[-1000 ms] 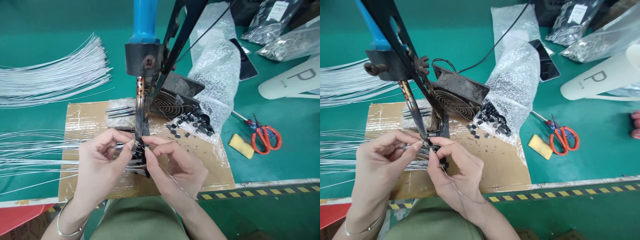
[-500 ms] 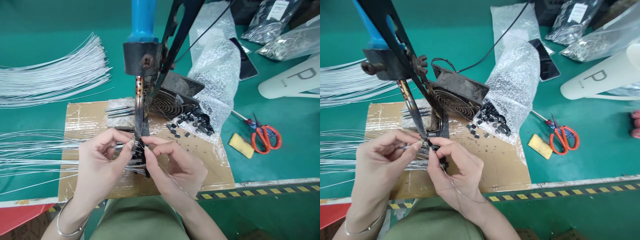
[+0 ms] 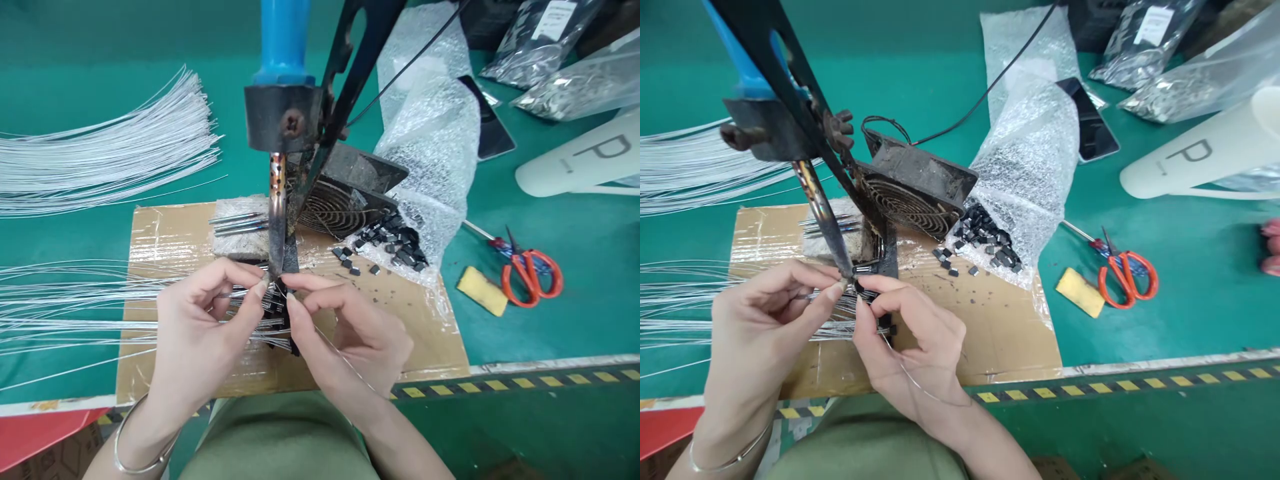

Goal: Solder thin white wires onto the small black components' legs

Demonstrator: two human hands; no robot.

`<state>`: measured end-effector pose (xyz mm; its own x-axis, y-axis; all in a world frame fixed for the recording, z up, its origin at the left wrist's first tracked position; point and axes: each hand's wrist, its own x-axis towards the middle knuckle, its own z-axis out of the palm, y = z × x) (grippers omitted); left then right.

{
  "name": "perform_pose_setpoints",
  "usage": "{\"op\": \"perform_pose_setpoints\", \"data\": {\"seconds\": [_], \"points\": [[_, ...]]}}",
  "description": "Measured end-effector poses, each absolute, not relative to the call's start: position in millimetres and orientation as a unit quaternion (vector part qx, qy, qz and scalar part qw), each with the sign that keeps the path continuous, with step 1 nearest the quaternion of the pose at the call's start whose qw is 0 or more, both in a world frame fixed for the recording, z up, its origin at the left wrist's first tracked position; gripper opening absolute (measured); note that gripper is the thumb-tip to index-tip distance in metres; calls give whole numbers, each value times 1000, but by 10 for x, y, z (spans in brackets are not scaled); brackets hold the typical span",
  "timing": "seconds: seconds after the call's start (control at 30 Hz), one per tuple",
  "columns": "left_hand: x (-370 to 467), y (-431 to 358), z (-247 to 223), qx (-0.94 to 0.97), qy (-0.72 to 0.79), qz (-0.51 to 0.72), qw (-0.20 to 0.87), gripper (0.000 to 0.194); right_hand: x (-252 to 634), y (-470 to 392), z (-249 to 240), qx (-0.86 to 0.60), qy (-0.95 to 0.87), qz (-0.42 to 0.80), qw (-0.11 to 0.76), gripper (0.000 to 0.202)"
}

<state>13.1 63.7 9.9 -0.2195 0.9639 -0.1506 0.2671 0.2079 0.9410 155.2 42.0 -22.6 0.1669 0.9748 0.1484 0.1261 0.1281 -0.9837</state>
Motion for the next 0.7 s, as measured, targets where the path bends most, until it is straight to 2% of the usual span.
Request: {"op": "perform_pose_setpoints", "data": {"seconds": [0.7], "points": [[100,626,88,496,643,417,408,9,1537,414,-235,-533,-511,379,558,17]]}}
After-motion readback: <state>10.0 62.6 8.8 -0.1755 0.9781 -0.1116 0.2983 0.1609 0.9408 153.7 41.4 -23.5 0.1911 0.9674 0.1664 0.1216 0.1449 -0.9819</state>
